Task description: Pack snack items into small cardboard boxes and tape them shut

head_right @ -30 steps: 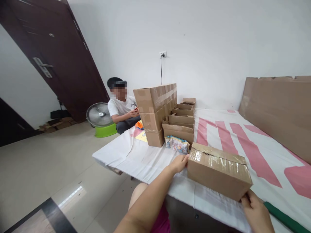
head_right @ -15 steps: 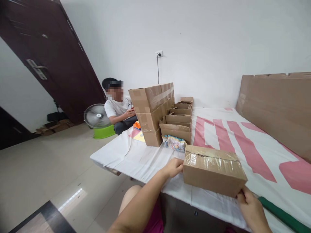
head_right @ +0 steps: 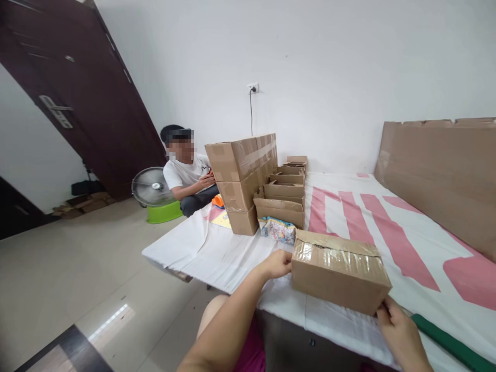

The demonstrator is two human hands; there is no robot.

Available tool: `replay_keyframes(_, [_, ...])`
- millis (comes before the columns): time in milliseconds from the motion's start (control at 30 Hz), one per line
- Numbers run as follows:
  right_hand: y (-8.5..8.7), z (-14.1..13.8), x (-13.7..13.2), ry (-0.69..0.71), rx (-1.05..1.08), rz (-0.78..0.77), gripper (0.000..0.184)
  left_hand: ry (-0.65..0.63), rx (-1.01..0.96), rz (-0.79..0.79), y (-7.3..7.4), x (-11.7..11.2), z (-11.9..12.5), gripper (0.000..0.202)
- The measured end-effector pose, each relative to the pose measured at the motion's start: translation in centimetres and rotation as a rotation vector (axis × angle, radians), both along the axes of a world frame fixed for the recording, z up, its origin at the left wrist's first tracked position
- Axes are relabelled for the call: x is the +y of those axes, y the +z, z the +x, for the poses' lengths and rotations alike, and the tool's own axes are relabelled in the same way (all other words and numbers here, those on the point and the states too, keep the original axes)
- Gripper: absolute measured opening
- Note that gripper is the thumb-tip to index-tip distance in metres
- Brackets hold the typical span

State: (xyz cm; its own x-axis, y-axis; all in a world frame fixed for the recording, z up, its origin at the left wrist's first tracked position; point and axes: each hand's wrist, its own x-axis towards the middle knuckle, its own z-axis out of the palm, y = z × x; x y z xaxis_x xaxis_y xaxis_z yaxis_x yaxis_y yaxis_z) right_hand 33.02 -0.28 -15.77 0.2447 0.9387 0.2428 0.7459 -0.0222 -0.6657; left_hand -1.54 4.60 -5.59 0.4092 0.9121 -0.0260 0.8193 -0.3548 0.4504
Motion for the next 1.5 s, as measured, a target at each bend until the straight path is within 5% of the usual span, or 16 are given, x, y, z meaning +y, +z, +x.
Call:
replay_keyframes(1000, [1.1, -0.5, -0.4, 0.012, 0.017, -0.038, 0.043, -0.037, -0.048, 0.053, -1.2, 0.2, -0.3, 0.022])
replay_keyframes(1500, [0.2, -0.1, -0.3, 0.008, -0.004, -0.058, 0.038, -0.001, -0.343, 0.351, -2.1, -0.4, -1.1, 0.025])
